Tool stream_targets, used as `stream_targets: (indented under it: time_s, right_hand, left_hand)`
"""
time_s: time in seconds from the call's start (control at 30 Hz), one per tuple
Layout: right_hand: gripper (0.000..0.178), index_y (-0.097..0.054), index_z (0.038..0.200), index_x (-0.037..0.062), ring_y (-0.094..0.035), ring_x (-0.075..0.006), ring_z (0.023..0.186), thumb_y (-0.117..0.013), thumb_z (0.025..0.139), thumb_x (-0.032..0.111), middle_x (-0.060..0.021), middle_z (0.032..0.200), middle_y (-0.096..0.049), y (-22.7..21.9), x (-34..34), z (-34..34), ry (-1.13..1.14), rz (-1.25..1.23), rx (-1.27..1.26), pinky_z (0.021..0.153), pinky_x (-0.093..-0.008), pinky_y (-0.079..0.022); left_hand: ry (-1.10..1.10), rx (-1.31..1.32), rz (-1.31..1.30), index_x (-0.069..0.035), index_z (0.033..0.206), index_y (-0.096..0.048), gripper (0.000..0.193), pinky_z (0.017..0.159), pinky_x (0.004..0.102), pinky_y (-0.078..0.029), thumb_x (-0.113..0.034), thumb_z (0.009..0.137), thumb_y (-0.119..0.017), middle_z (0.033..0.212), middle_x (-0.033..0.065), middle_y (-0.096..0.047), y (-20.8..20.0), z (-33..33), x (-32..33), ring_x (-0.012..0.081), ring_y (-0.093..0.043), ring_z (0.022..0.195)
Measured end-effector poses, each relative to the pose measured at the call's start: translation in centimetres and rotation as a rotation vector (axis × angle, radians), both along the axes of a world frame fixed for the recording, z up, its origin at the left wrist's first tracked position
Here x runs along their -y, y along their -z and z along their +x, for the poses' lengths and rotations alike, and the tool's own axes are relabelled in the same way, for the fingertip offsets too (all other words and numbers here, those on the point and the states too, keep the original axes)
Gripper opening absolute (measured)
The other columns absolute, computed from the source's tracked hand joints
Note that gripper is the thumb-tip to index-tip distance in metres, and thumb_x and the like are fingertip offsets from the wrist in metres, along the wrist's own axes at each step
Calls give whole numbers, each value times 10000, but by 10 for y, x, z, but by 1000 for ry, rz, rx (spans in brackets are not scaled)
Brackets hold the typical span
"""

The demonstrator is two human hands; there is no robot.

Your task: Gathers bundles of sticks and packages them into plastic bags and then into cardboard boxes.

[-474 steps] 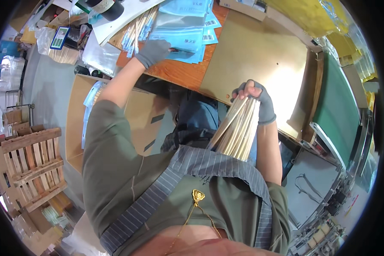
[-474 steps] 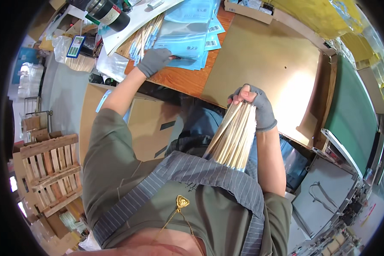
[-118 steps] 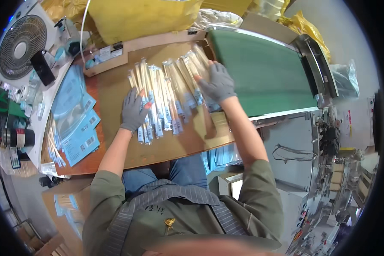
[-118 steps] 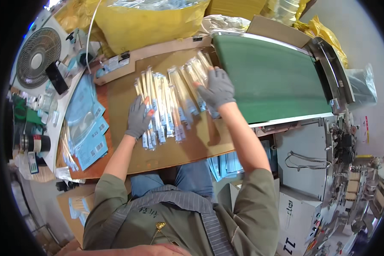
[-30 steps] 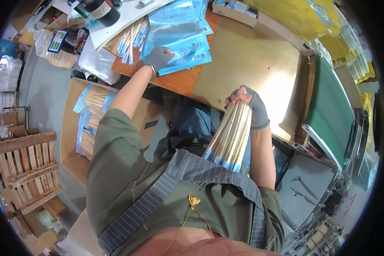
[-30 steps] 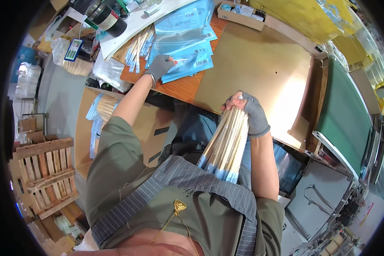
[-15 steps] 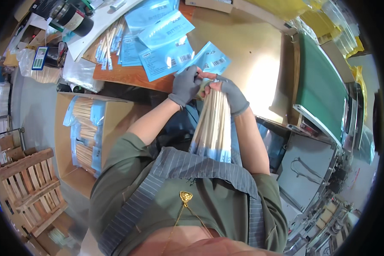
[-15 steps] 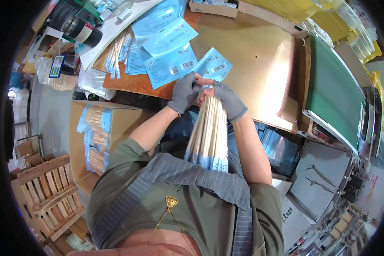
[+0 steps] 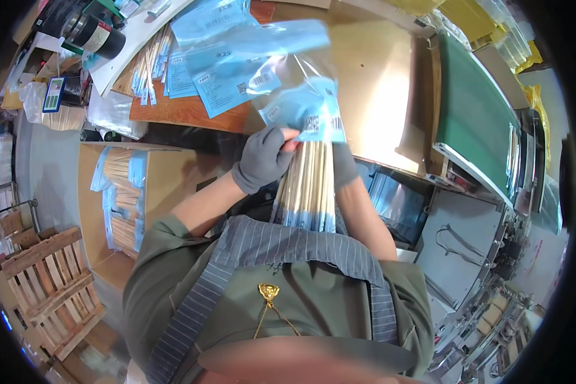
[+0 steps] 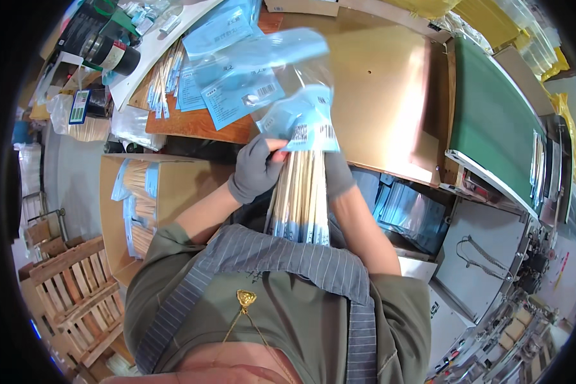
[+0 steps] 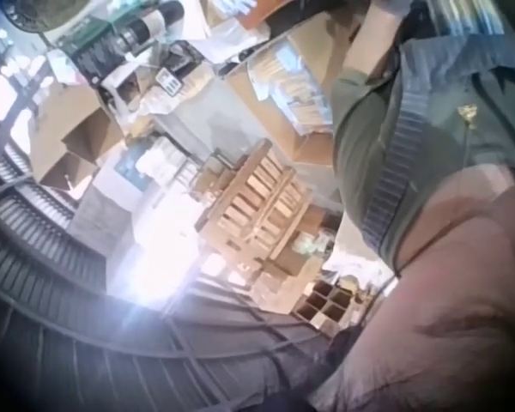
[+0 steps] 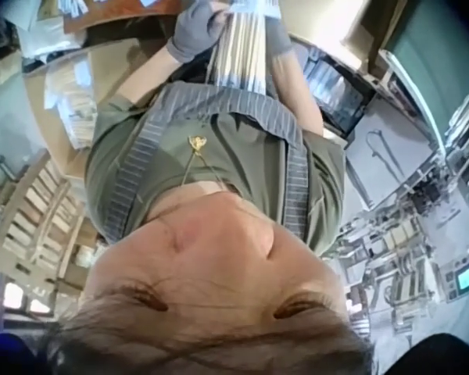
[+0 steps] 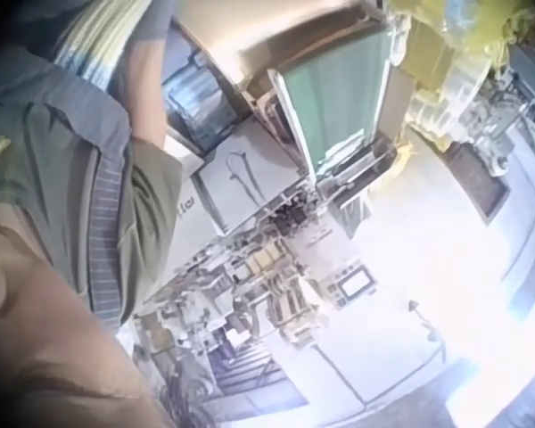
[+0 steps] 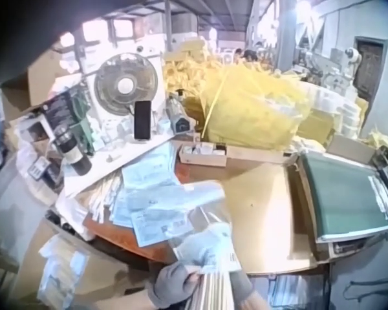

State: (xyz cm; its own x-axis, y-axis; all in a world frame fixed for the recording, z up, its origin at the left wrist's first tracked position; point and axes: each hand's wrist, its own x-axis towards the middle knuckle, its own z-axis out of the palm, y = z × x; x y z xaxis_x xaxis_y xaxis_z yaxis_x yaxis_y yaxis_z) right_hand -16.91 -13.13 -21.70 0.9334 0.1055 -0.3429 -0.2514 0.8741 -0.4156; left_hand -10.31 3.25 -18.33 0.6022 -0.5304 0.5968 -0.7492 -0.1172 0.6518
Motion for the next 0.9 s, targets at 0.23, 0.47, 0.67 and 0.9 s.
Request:
stream_targets:
  time_s: [0.23, 0.47, 0.67, 0.9]
  right_hand:
    - [238, -636, 1024, 60, -644, -245, 710, -558, 889, 239, -133, 939, -679, -26, 7, -124, -295, -1402, -211, 637, -341, -509]
    - [137, -583, 891, 27, -567, -119, 639, -641, 767, 35, -48, 728, -584, -147, 45, -26, 441, -1840, 286, 602, -255, -465]
    - [151, -663, 881, 108, -619, -355, 814, -566, 774, 147, -173, 830, -643, -178, 79, 26, 232, -2048, 264, 726, -411, -489]
    - [52, -598, 681, 134, -603, -317, 660, -588, 673, 185, -91, 631, -580, -173, 27, 16, 332, -2164, 553, 577, -421, -449]
  left_hand:
    - [271, -319, 99, -45, 921, -626, 131, 610, 334, -492, -118, 820, -666, 798, 105, -636, 4, -62, -49, 251, -635, 696]
    - [179, -670, -10, 9, 881, -587, 68, 636, 268, -448, -52, 856, -602, 743, 27, -592, -161, 12, 21, 98, -533, 693]
    - [287, -759, 267, -45, 937, -652, 187, 691, 232, -428, -224, 903, -614, 801, 4, -585, -167, 95, 2, 93, -547, 757]
    - [1025, -1842, 100, -54, 1283, -498, 608, 903, 375, -455, -511, 882, -527, 1193, 130, -571, -21, 18, 52, 244, -563, 1025]
